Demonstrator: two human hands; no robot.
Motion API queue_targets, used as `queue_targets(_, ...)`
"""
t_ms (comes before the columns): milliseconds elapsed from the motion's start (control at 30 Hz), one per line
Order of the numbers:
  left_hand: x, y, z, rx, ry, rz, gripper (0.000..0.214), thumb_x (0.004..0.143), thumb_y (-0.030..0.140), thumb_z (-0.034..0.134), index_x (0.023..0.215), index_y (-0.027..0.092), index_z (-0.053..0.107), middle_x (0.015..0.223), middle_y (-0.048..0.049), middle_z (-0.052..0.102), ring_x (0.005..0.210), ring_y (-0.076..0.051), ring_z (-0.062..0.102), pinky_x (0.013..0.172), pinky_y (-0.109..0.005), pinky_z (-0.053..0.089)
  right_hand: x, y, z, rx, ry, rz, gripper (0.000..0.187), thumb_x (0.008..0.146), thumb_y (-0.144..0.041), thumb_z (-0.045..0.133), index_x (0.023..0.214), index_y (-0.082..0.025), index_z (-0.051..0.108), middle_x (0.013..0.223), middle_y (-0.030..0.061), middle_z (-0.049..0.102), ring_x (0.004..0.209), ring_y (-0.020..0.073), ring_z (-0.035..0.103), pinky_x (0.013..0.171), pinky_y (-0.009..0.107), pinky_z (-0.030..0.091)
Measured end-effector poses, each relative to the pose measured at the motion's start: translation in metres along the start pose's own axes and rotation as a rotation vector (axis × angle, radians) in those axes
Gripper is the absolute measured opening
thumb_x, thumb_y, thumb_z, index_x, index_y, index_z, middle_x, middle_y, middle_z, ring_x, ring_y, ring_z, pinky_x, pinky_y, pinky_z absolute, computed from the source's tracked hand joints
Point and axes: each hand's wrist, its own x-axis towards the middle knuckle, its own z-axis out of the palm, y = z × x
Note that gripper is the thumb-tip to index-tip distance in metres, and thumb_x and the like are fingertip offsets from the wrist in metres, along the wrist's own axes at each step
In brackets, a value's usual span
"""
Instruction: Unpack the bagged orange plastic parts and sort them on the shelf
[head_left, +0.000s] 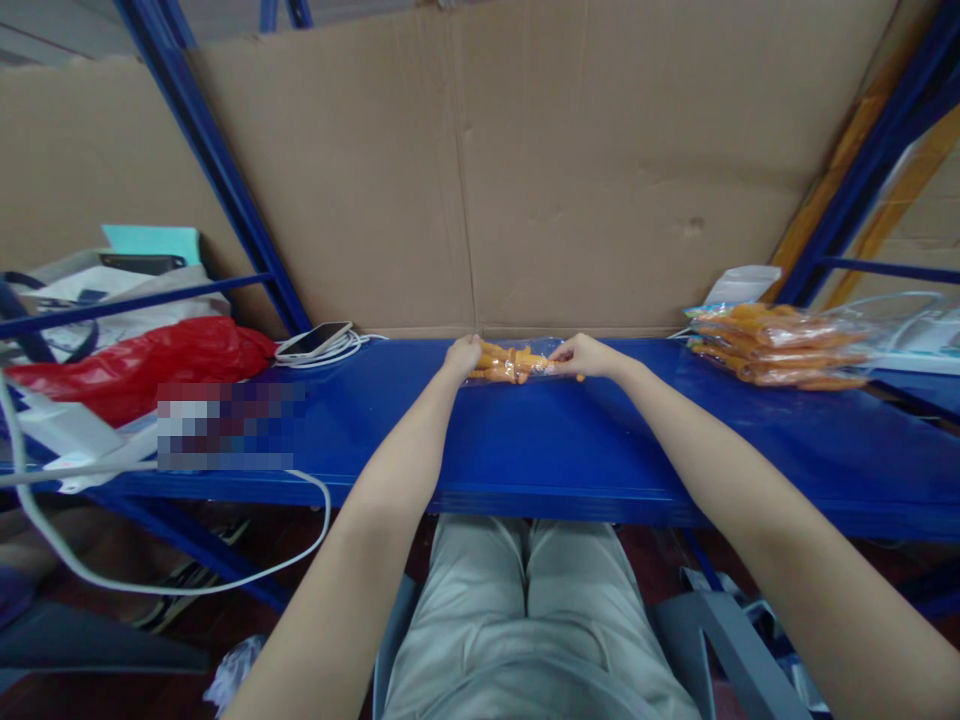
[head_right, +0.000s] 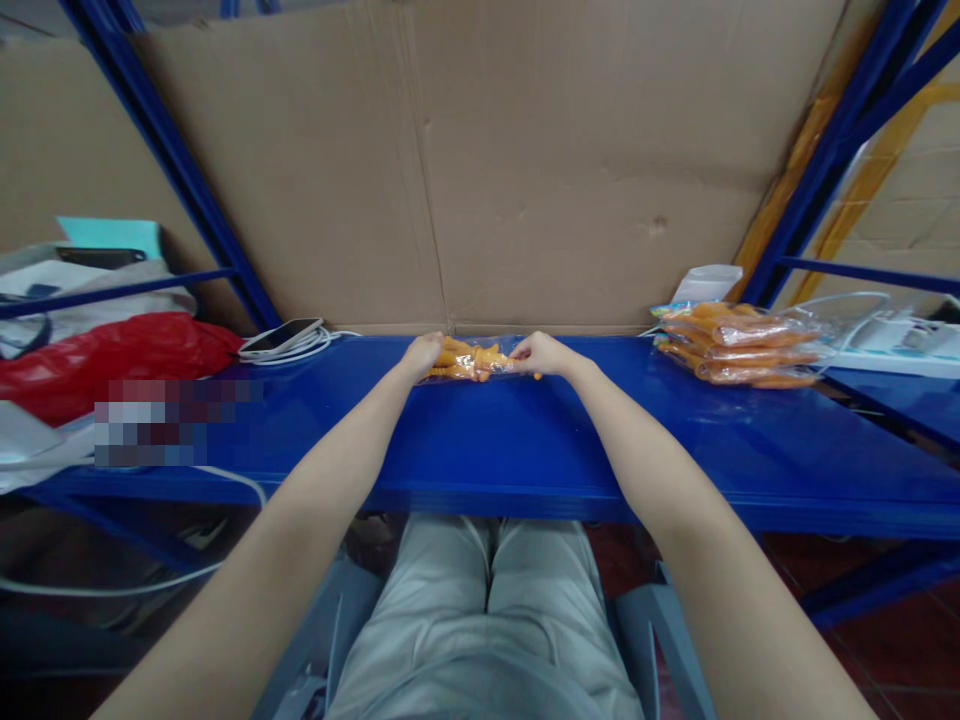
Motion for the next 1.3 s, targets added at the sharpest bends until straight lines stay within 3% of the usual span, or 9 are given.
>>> queue_targets(200,-0.002,0.004,0.004,-0.098,-0.063,-0.042,0.047,0.100,0.045,0.039,0.110,0.011,0.071,0.111,-0.0175,0.075,0.108,-0.026,0.069,0.098,-0.036,0.050,0.000,0.005,-0.003,0.170,0.002,0.071,0.029,0.067,-0.043,0.079,0.074,-0.015,0.077,0.060,0.0023,0.067,0.051,0.0092,0.054,0.051,0.021,0.045)
queue_targets(433,-0.012,0.017,0.007,-0.139,-0.050,-0.051,0.045,0.099,0.044,0.045,0.113,0.010,0.071,0.114,-0.0175,0.074,0.110,-0.029,0.069,0.098,-0.038,0.051,0.001,0.004,0.002,0.167,0.049,0.071,0.033,0.067,-0.046,0.079,0.073,-0.014,0.077,0.061,0.0010,0.066,0.051,0.0078,0.052,0.052,0.020,0.043)
queue_targets(633,-0.030,0.037,0.009,-0.164,-0.100,-0.015,0.036,0.101,0.025,0.040,0.115,0.008,0.069,0.126,-0.0161,0.069,0.122,-0.023,0.063,0.105,-0.033,0.045,0.001,-0.003,0.008,0.156,-0.016,0.081,0.033,0.069,-0.043,0.080,0.083,-0.013,0.080,0.064,0.0018,0.069,0.051,0.0083,0.052,0.052,0.020,0.045)
queue_targets(800,-0.035,0.041,0.008,-0.156,-0.133,-0.057,0.037,0.102,0.025,0.040,0.116,0.007,0.070,0.127,-0.0154,0.069,0.117,-0.023,0.066,0.102,-0.030,0.048,-0.001,-0.009,0.007,0.291,0.103,0.128,0.017,0.073,-0.021,0.075,0.088,-0.014,0.079,0.084,0.0054,0.076,0.069,0.0126,0.064,0.067,0.023,0.053)
queue_targets(967,-0.033,0.040,0.008,-0.160,-0.124,-0.081,0.039,0.102,0.026,0.040,0.119,0.003,0.067,0.131,-0.0187,0.066,0.118,-0.025,0.065,0.098,-0.032,0.050,-0.002,-0.017,0.007,0.437,0.168,0.164,0.027,0.074,-0.005,0.061,0.094,-0.014,0.077,0.104,0.0088,0.076,0.087,0.0150,0.069,0.086,0.028,0.055)
queue_targets(1100,-0.028,0.037,0.008,-0.139,-0.105,-0.077,0.040,0.102,0.028,0.041,0.117,0.004,0.068,0.130,-0.0193,0.066,0.118,-0.025,0.065,0.099,-0.030,0.048,-0.003,-0.019,0.009,0.484,0.145,0.129,0.038,0.068,0.003,0.058,0.096,-0.015,0.075,0.115,0.0089,0.074,0.102,0.0173,0.069,0.098,0.031,0.053)
queue_targets(1300,-0.019,0.029,0.009,-0.078,-0.087,-0.042,0.044,0.099,0.041,0.047,0.112,0.006,0.071,0.126,-0.0186,0.069,0.118,-0.027,0.065,0.101,-0.032,0.046,-0.001,-0.010,0.012,0.474,0.104,0.157,0.038,0.069,0.003,0.064,0.101,-0.016,0.073,0.118,0.0089,0.072,0.103,0.0172,0.068,0.100,0.033,0.053)
